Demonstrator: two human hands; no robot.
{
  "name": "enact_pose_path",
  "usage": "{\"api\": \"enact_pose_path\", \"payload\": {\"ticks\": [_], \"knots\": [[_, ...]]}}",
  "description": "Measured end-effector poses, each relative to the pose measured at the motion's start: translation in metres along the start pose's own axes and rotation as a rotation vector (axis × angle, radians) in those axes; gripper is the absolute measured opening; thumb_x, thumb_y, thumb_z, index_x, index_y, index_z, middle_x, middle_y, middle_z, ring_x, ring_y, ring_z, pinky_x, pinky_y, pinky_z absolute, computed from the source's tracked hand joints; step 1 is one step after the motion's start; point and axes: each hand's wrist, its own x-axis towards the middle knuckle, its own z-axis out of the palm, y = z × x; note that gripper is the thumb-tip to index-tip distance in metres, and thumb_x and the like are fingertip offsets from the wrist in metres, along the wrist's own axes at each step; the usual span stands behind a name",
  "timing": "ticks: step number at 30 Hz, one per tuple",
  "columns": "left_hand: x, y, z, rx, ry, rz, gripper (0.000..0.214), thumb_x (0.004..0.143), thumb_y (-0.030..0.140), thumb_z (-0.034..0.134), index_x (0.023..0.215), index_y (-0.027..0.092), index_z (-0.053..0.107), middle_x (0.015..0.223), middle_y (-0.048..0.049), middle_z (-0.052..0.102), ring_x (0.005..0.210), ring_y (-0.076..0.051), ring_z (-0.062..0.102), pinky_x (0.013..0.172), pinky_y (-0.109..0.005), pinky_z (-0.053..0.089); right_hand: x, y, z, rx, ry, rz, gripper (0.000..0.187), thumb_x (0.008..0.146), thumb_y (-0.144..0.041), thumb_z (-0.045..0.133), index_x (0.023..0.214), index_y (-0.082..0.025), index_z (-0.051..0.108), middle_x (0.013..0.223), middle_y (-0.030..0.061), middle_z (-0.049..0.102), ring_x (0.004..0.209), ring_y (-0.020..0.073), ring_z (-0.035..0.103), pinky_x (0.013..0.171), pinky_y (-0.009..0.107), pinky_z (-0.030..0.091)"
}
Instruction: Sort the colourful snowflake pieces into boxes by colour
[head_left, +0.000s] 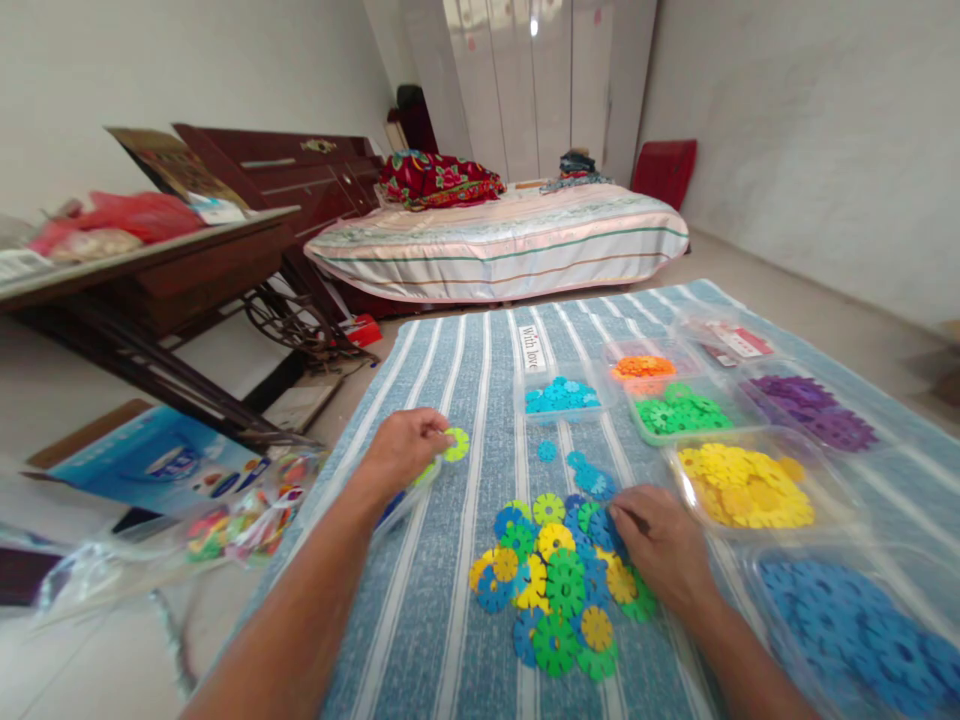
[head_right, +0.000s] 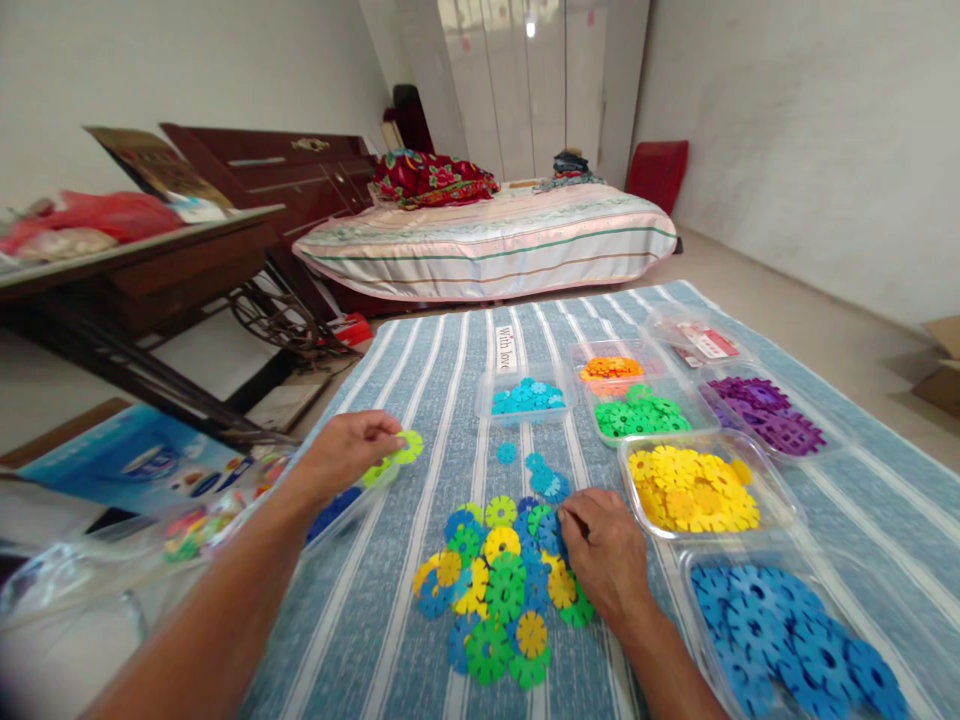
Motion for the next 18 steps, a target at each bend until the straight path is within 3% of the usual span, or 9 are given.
{"api": "enact_pose_path", "payload": {"ticks": [4, 8, 11, 14, 16, 18], "knots": [[-0.002, -0.037, -0.035, 0.18, 0.037, -0.124, 0.02, 0.06, 0.035, 0.058, 0.071, 0.018, 0.061, 0.052, 0.0038, 0.057, 0.051, -0.013, 0.052, 0.052, -0.023, 0.038, 0.0, 0.0, 0.0, -0.006, -0.006, 0.004, 0.018, 0.083, -0.026, 0.049, 0.075, -0.022, 0.065, 0.08, 0.0018, 0.064, 0.08, 0.0182, 0.054, 0.076, 0.032, 0.042], [-0.003, -0.056, -0.04, 0.363, 0.009, -0.184, 0.016, 0.065, 0.032, 0.054, 0.07, 0.019, 0.062, 0.056, 0.0023, 0.061, 0.058, -0.015, 0.057, 0.057, -0.023, 0.04, 0.0, 0.0, 0.0, -0.013, 0.005, 0.004, 0.018, 0.083, -0.026, 0.049, 0.074, -0.022, 0.064, 0.081, 0.0019, 0.064, 0.081, 0.0185, 0.055, 0.076, 0.032, 0.042], [-0.001, -0.055, -0.036, 0.52, -0.014, -0.19, 0.018, 0.068, 0.028, 0.051, 0.075, 0.019, 0.065, 0.068, -0.0011, 0.067, 0.067, -0.017, 0.06, 0.061, -0.023, 0.041, 0.0, 0.0, 0.0, -0.009, 0.007, 0.008, 0.018, 0.083, -0.026, 0.049, 0.074, -0.022, 0.064, 0.081, 0.0016, 0.064, 0.081, 0.0182, 0.055, 0.076, 0.032, 0.042], [-0.001, -0.043, -0.031, 0.662, 0.066, -0.181, 0.025, 0.073, 0.029, 0.049, 0.087, 0.017, 0.067, 0.083, -0.0062, 0.069, 0.078, -0.02, 0.062, 0.067, -0.026, 0.042, 0.0, 0.0, 0.0, -0.004, -0.007, 0.011, 0.018, 0.083, -0.026, 0.049, 0.074, -0.023, 0.064, 0.079, 0.0011, 0.064, 0.08, 0.0176, 0.055, 0.075, 0.031, 0.042], [-0.003, -0.031, -0.026, 0.678, 0.139, -0.135, 0.027, 0.075, 0.031, 0.048, 0.09, 0.018, 0.066, 0.086, -0.0065, 0.069, 0.08, -0.021, 0.062, 0.069, -0.027, 0.042, 0.0, 0.0, 0.001, -0.005, -0.007, 0.011, 0.018, 0.083, -0.026, 0.049, 0.075, -0.023, 0.065, 0.08, 0.0011, 0.064, 0.08, 0.0175, 0.055, 0.075, 0.031, 0.042], [-0.006, -0.016, -0.017, 0.603, 0.137, -0.045, 0.024, 0.078, 0.032, 0.046, 0.085, 0.02, 0.066, 0.082, -0.0037, 0.069, 0.076, -0.019, 0.062, 0.068, -0.026, 0.042, 0.0, 0.0, 0.001, -0.008, -0.002, 0.01, 0.018, 0.083, -0.026, 0.049, 0.075, -0.022, 0.065, 0.08, 0.0013, 0.064, 0.08, 0.0175, 0.055, 0.075, 0.031, 0.042]]}}
